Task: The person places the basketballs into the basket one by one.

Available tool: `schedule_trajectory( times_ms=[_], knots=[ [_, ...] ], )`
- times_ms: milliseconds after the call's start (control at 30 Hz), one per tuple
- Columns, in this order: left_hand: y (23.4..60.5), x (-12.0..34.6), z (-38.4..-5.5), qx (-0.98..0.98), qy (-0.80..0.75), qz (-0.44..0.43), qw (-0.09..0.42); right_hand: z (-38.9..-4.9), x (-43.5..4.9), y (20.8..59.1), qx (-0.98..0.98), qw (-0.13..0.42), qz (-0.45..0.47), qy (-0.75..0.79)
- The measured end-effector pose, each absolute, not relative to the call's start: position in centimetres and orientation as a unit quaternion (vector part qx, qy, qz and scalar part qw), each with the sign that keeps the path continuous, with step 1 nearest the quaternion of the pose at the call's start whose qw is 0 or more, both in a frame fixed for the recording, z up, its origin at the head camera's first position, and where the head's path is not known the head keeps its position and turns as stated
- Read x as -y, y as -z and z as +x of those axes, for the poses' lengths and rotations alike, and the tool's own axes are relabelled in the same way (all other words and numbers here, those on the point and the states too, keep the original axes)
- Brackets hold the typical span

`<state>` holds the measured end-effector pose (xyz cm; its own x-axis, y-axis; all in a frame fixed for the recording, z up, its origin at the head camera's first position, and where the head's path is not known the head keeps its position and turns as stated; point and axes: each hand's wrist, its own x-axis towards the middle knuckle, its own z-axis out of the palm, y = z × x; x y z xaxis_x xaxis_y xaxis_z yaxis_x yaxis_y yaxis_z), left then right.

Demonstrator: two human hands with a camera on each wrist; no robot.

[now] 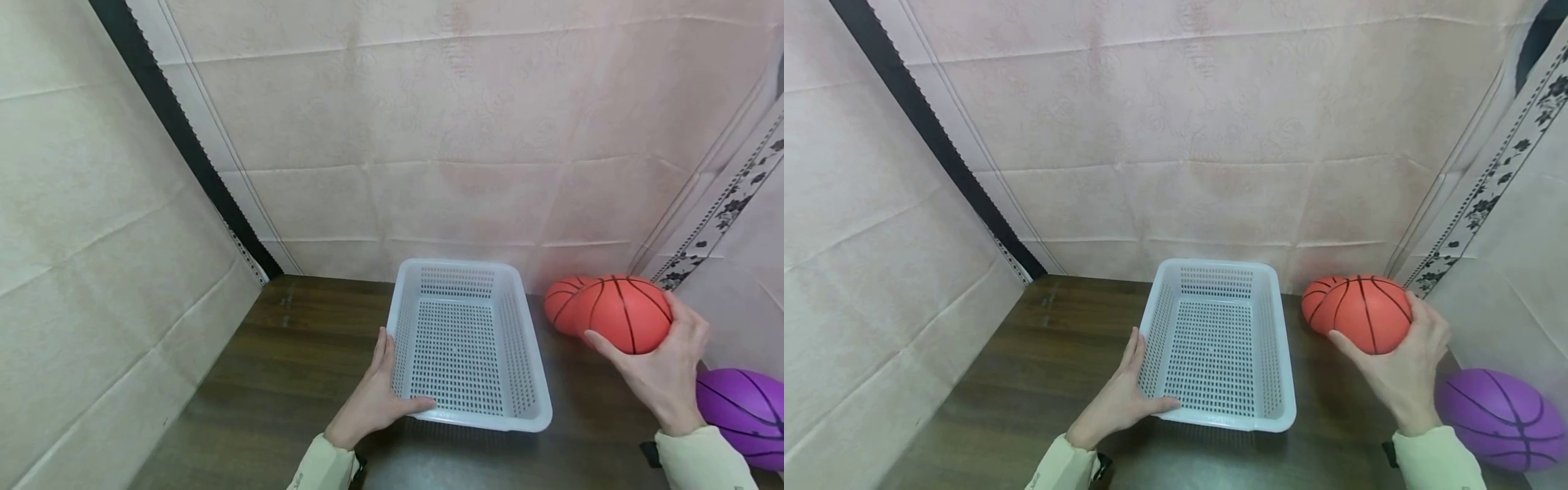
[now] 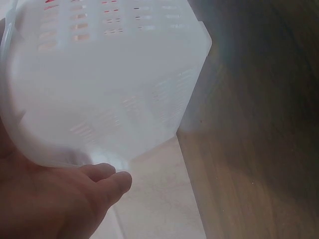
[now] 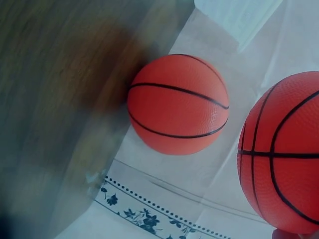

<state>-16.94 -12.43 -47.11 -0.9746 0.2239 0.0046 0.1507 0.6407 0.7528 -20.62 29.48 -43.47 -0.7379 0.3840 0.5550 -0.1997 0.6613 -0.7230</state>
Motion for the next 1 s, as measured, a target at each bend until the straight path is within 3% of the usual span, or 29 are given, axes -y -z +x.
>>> schedule_trajectory(
  times_ms=[1000],
  knots=[
    [47.0,12.4,-16.8,-0.904,-0.414,0.102,0.041,-19.4,-25.9,42.0,0.858,0.32,0.025,-0.401]
  ],
)
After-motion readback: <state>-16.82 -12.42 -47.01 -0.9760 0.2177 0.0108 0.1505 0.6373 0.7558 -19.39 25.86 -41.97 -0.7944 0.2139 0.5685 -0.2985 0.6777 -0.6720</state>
